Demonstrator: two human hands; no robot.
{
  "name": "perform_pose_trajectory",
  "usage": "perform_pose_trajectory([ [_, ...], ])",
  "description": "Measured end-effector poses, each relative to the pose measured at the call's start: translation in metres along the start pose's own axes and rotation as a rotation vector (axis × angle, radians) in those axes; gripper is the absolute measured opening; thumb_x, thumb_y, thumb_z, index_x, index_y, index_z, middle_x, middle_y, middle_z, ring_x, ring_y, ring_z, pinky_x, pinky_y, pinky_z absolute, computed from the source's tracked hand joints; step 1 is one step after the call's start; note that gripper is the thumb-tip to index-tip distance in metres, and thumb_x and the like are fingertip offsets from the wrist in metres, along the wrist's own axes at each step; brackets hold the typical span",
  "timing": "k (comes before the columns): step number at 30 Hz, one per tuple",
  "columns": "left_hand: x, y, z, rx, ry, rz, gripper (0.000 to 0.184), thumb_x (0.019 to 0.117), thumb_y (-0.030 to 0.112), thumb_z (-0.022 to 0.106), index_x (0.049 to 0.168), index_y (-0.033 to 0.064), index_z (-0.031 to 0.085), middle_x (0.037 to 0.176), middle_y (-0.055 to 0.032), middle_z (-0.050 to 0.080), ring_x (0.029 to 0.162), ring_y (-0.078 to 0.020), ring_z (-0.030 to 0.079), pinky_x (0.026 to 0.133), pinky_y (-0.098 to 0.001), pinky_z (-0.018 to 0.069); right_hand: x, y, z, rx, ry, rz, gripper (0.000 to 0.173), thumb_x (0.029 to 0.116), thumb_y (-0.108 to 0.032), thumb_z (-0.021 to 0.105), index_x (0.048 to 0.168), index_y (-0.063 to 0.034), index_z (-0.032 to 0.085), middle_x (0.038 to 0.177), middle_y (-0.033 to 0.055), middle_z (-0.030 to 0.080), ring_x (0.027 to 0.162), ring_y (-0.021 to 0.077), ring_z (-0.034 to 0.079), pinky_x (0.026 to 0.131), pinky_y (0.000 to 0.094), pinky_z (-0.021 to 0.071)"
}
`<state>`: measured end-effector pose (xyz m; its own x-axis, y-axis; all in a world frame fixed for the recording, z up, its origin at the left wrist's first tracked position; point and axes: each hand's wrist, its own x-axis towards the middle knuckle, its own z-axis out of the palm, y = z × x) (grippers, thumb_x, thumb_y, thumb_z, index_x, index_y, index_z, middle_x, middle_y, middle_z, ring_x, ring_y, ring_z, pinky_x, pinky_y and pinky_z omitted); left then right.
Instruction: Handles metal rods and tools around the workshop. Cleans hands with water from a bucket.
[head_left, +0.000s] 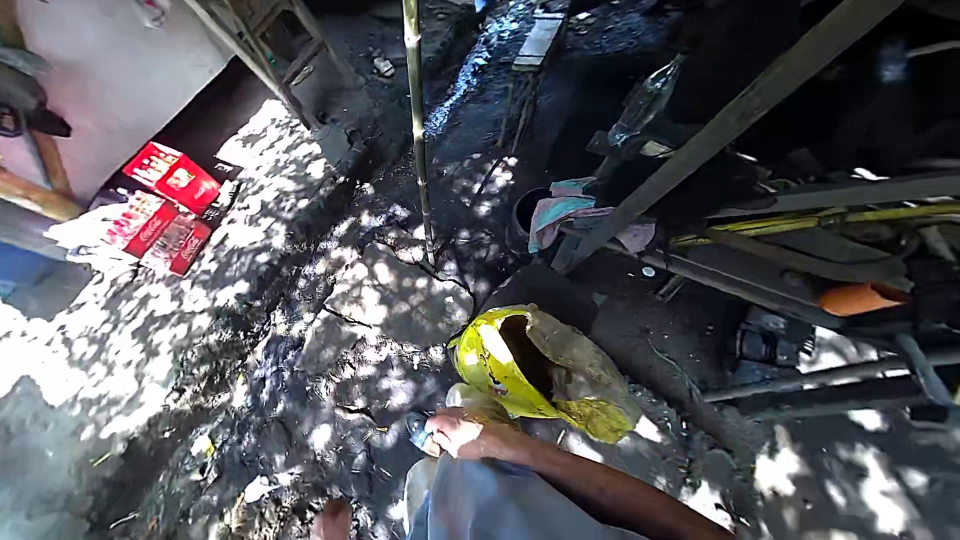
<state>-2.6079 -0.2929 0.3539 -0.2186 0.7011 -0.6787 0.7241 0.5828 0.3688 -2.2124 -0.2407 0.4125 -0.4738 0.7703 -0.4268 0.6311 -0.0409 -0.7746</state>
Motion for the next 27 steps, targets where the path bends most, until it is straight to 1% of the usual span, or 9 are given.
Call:
perform_pose_trajectory([
  [2, 0.035, 0.063, -0.037, 0.063, -0.024, 0.314, 0.035, 0.0993, 0.027, 0.062, 0.127, 0.0067, 0.069, 0.113, -0.0151, 0.074, 0.102, -0.029, 0.073, 0.093, -0.0556, 0.0586, 0.019, -0.016, -0.016, 0.05, 0.104, 0.034, 0.031, 0.1024, -0.025, 0.052, 0.126, -0.0117, 0.068, 0.119, 0.0118, 0.071, 0.115, 0.027, 0.067, 0.102, 0.0493, 0.0524],
  [4, 0.04, 0.156, -0.062, -0.005, -0.047, 0.572, 0.034, 0.0993, 0.026, 0.061, 0.128, 0.0085, 0.068, 0.107, -0.008, 0.075, 0.093, -0.0189, 0.074, 0.087, -0.0456, 0.0623, 0.039, -0.029, -0.037, 0.088, 0.221, 0.057, 0.032, 0.103, -0.025, 0.049, 0.126, -0.0126, 0.068, 0.118, 0.0111, 0.071, 0.112, 0.0258, 0.067, 0.101, 0.0482, 0.0535],
  [7, 0.041, 0.276, -0.073, -0.062, -0.091, 0.913, 0.032, 0.0984, 0.017, 0.061, 0.128, 0.0086, 0.069, 0.108, -0.0039, 0.076, 0.093, -0.011, 0.074, 0.087, -0.0364, 0.0639, 0.069, -0.046, -0.073, 0.159, 0.407, 0.042, 0.034, 0.1045, -0.024, 0.049, 0.131, -0.0155, 0.068, 0.12, 0.0088, 0.071, 0.111, 0.0219, 0.068, 0.101, 0.044, 0.0544],
  [10, 0.064, 0.362, -0.065, -0.067, -0.095, 1.174, 0.027, 0.0967, 0.012, 0.064, 0.122, 0.0073, 0.072, 0.103, -0.0018, 0.076, 0.088, -0.0078, 0.073, 0.083, -0.0302, 0.0639, 0.103, -0.049, -0.106, 0.235, 0.696, -0.035, 0.029, 0.1037, -0.022, 0.052, 0.12, -0.0107, 0.073, 0.111, 0.008, 0.074, 0.106, 0.0178, 0.07, 0.098, 0.0387, 0.056],
  [12, 0.083, 0.407, -0.059, -0.066, -0.089, 1.212, 0.026, 0.0956, 0.012, 0.064, 0.12, 0.0073, 0.074, 0.105, -0.002, 0.076, 0.089, -0.007, 0.072, 0.084, -0.0289, 0.063, 0.124, -0.042, -0.133, 0.259, 0.833, -0.048, 0.024, 0.1017, -0.019, 0.054, 0.11, -0.0075, 0.074, 0.105, 0.0085, 0.074, 0.101, 0.0177, 0.071, 0.094, 0.0377, 0.0575],
  [17, 0.141, 0.513, -0.049, -0.053, -0.185, 1.26, 0.026, 0.0954, 0.006, 0.061, 0.117, 0.0058, 0.075, 0.109, -0.0029, 0.077, 0.095, -0.0096, 0.074, 0.089, -0.0316, 0.0634, 0.161, -0.002, -0.224, 0.254, 0.937, 0.018, 0.027, 0.1026, -0.019, 0.052, 0.115, -0.0099, 0.074, 0.106, 0.0084, 0.074, 0.099, 0.0199, 0.072, 0.091, 0.0411, 0.0591],
  [18, 0.15, 0.534, -0.046, -0.047, -0.231, 1.246, 0.026, 0.0963, 0.006, 0.06, 0.118, 0.0056, 0.074, 0.107, -0.0031, 0.076, 0.092, -0.0101, 0.074, 0.086, -0.032, 0.064, 0.164, 0.006, -0.243, 0.253, 0.931, 0.034, 0.027, 0.1028, -0.019, 0.052, 0.116, -0.01, 0.074, 0.107, 0.0086, 0.075, 0.099, 0.0206, 0.073, 0.091, 0.0412, 0.0594],
  [22, 0.174, 0.632, -0.032, 0.018, -0.408, 1.353, 0.027, 0.097, 0.004, 0.06, 0.12, 0.0055, 0.073, 0.105, -0.0031, 0.076, 0.087, -0.0108, 0.074, 0.079, -0.032, 0.0658, 0.158, 0.036, -0.328, 0.178, 0.936, 0.128, 0.025, 0.1024, -0.02, 0.051, 0.109, -0.0091, 0.073, 0.101, 0.0088, 0.072, 0.094, 0.023, 0.071, 0.084, 0.0432, 0.0598],
  [27, 0.181, 0.745, 0.002, 0.122, -0.5, 1.471, 0.026, 0.0965, 0.007, 0.061, 0.12, 0.0071, 0.074, 0.104, -0.0005, 0.077, 0.086, -0.0076, 0.074, 0.082, -0.0301, 0.0646, 0.131, 0.062, -0.407, 0.082, 1.016, 0.301, 0.027, 0.1023, -0.021, 0.052, 0.116, -0.0096, 0.072, 0.104, 0.0106, 0.072, 0.097, 0.0261, 0.071, 0.084, 0.0456, 0.0594],
])
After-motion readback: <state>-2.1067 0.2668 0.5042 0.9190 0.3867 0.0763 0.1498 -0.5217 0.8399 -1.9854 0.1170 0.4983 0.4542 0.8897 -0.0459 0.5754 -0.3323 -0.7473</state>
